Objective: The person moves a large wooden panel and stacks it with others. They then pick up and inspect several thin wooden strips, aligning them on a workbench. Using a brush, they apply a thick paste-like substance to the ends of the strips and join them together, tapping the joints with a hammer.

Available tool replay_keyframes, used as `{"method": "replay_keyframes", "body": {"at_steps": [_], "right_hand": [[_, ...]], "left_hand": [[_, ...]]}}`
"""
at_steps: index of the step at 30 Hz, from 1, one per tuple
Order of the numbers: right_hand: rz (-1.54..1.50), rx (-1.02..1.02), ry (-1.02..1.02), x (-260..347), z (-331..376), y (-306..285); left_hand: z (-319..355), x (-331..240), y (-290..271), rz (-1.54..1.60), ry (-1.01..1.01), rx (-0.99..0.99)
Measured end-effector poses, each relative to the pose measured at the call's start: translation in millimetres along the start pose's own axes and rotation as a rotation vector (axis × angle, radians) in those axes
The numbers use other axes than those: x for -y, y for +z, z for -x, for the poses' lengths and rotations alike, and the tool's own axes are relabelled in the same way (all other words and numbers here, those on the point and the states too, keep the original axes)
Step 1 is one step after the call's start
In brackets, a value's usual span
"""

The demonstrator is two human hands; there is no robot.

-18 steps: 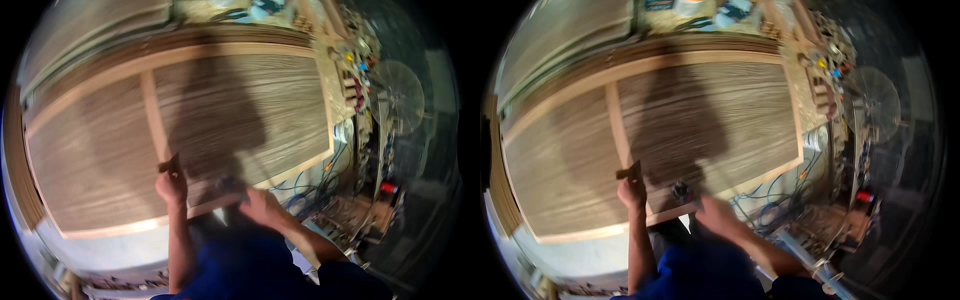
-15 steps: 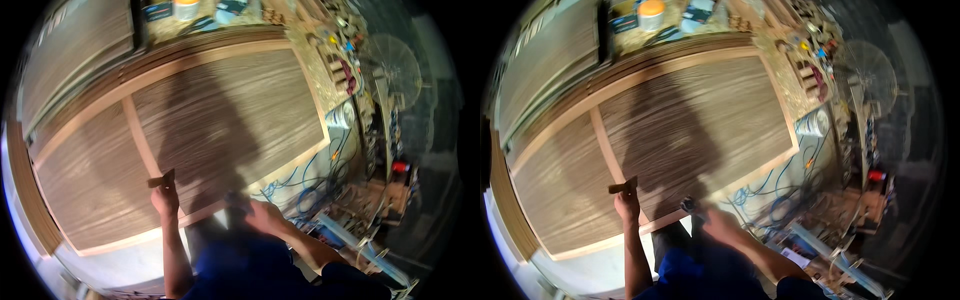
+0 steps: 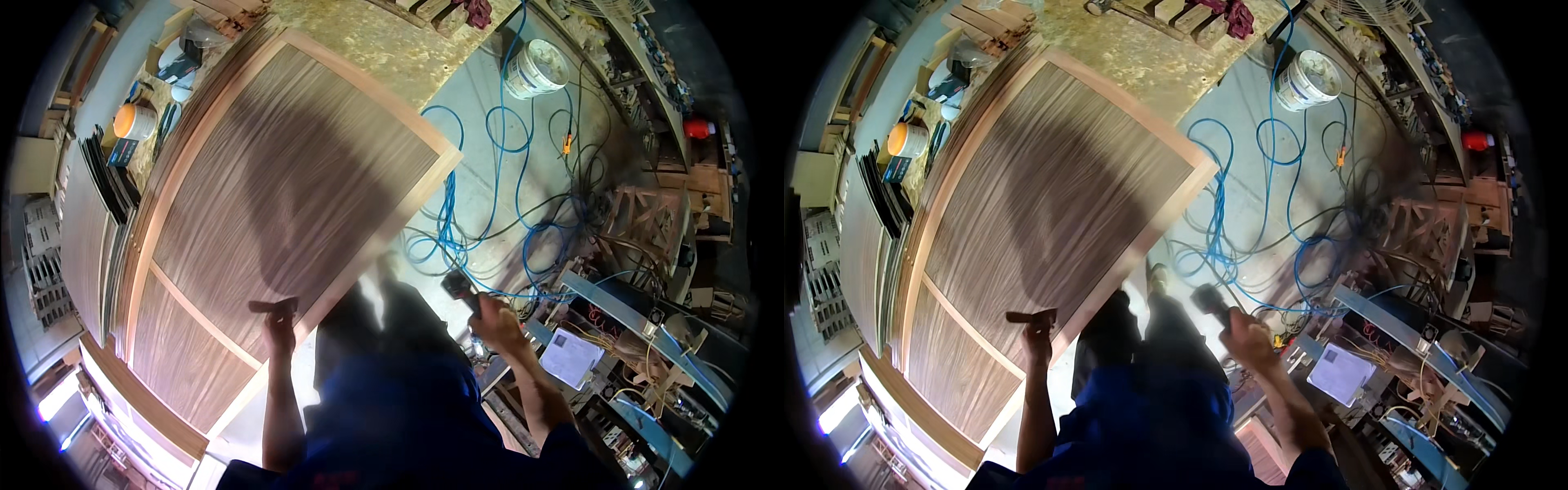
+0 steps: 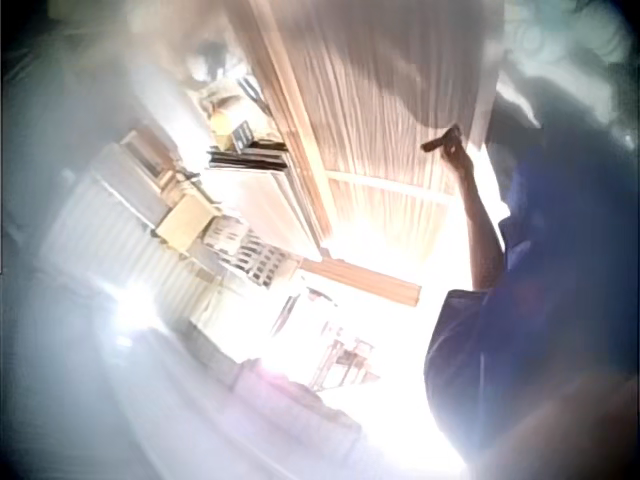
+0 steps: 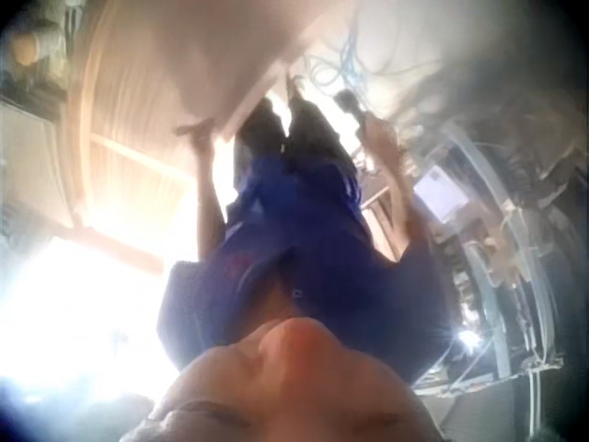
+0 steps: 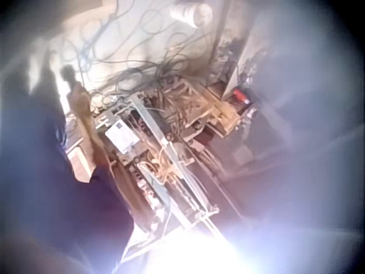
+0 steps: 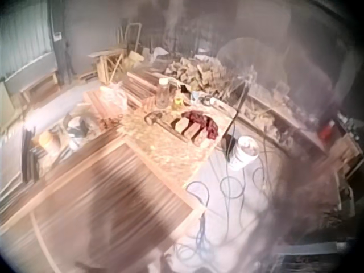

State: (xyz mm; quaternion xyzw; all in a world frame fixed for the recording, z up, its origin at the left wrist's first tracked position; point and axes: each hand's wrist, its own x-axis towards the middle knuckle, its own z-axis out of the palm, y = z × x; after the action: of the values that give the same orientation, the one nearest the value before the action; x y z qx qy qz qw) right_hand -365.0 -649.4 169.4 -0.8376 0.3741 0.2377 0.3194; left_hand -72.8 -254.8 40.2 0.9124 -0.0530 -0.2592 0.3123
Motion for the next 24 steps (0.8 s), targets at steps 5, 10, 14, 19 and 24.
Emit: {"method": "replay_keyframes", "body": {"at_steps": [5, 10, 14, 19, 24], "right_hand": [[-0.030, -0.052, 0.076, -28.0, -58.0, -83.3], [-0.034, -0.091, 0.098, -59.4, -110.7, -150.0], [0.135, -0.066, 0.089, -46.1, -148.8, -214.8], [0.086, -0.004, 0.041, -48.5, -239.7, -312.4], [-0.086, -0.175, 0.025, -50.2, -360.0, -407.2]], "left_hand": [[-43.5, -70.6, 35.4, -0.150, -0.039, 0.114], [-94.9, -131.8, 78.5, -0.057, -0.160, 0.117], [-127.7, -194.1, 104.8, 0.048, -0.106, 0.195], [-163.7, -278.3, 130.1, 0.110, -0.008, 0.185], [-186.6, -329.7, 151.7, 0.280, -0.060, 0.170]]}}
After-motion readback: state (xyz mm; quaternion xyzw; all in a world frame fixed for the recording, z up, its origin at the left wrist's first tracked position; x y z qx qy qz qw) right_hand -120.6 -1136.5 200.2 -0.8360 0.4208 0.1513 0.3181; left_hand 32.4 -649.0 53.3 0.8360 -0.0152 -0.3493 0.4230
